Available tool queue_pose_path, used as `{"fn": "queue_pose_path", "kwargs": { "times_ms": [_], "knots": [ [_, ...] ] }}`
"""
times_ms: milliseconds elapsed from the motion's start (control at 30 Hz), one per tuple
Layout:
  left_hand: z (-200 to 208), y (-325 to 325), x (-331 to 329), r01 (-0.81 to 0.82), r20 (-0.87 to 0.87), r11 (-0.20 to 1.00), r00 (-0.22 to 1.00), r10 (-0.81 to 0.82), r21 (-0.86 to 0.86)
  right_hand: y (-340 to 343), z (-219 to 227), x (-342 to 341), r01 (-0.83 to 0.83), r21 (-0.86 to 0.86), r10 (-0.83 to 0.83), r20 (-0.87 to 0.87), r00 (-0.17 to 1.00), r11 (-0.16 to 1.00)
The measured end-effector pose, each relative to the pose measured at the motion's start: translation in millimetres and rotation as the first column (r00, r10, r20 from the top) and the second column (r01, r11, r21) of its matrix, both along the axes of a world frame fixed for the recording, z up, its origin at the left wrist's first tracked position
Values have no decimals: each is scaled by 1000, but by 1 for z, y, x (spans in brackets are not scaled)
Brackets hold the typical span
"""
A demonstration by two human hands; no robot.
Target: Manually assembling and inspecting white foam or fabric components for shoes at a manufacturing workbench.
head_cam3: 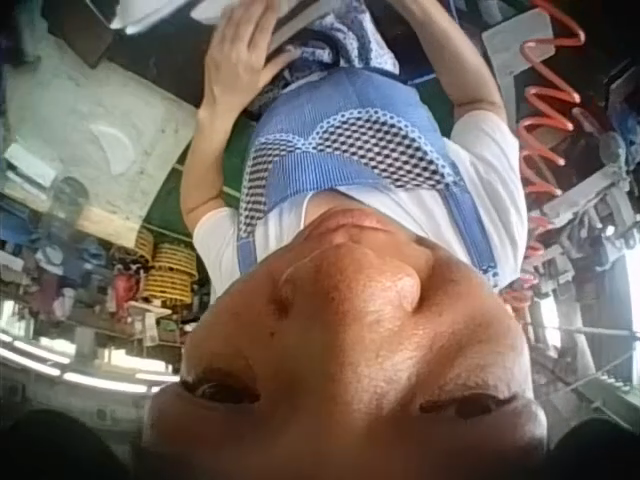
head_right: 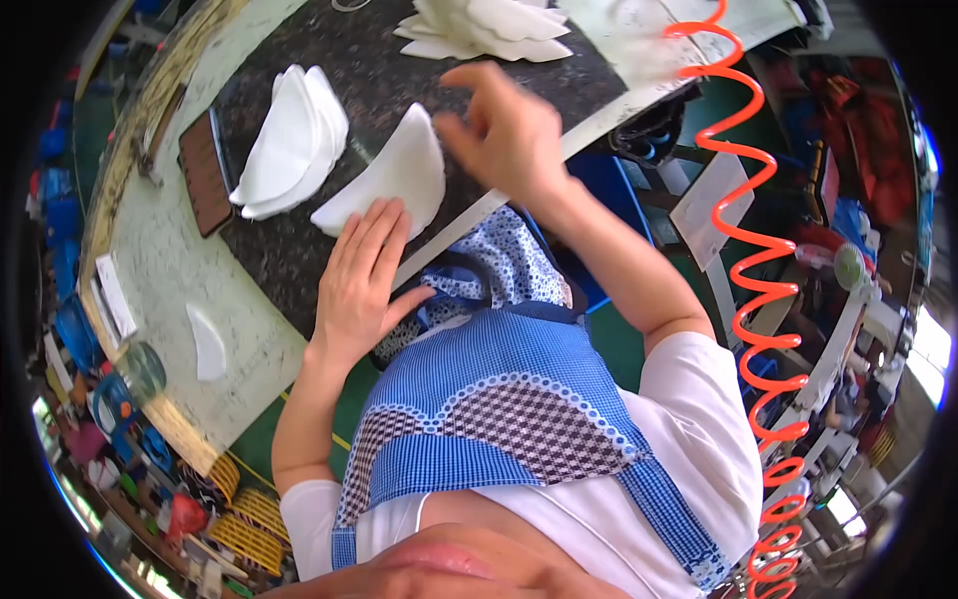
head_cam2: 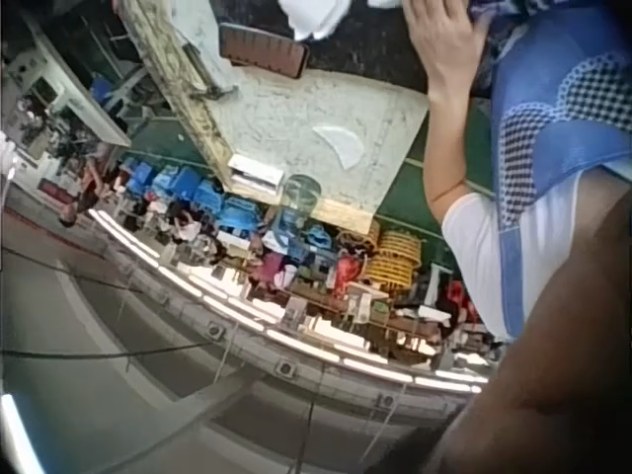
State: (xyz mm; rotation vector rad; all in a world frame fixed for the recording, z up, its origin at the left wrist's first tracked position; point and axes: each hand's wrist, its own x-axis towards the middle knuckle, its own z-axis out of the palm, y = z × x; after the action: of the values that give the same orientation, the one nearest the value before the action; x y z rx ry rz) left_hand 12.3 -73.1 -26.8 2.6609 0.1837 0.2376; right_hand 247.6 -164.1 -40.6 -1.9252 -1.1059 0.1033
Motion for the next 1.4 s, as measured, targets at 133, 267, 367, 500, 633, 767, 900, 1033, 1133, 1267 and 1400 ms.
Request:
{"fn": "queue_pose_path", "kwargs": {
  "times_ms": [133, 267, 367, 500, 633, 767, 900, 1033, 1133, 1267, 1400],
  "knots": [
    [2, 4, 10, -3, 75, 1000, 997, 0, 31, 2, -17, 116, 228, 217, -291, 331, 897, 949],
    [16, 6, 17, -39, 234, 999, 971, 39, -7, 0, -30, 140, 179, 41, -183, 303, 935, 983],
    [28, 11, 24, -3, 306, 1000, 952, 9, -20, 4, -23, 135, 200, 77, -214, 372, 903, 977],
    [49, 1, 43, 61, 370, 992, 924, -99, 115, 8, 0, 105, 169, 48, -176, 206, 963, 984],
    [83, -6, 75, -165, 525, 979, 848, 80, 117, 2, 79, 21, -480, 170, 470, 94, 877, 861],
    [87, 21, 68, -136, 205, 798, 929, 309, -587, -5, 96, -2, -343, 350, 487, -699, 524, 872],
    [76, 23, 62, -167, 121, 675, 926, 359, -719, -1, 89, 0, -431, 295, 496, -715, 493, 853],
    [79, 24, 53, -171, -34, 581, 970, 239, -796, -2, 89, 7, -614, 205, 582, -631, 512, 763],
    [71, 40, 44, -76, -74, 305, 997, 16, -949, -7, 106, 2, -714, 197, 570, -753, 329, 672],
    [67, 32, 51, 87, 103, 396, 995, 18, -914, -9, 95, -16, -671, 286, 480, -869, 118, 684],
    [67, 25, 50, 190, 529, 967, 845, -72, -172, -8, 56, -34, -244, 422, 375, -901, -218, 873]
  ]
}}
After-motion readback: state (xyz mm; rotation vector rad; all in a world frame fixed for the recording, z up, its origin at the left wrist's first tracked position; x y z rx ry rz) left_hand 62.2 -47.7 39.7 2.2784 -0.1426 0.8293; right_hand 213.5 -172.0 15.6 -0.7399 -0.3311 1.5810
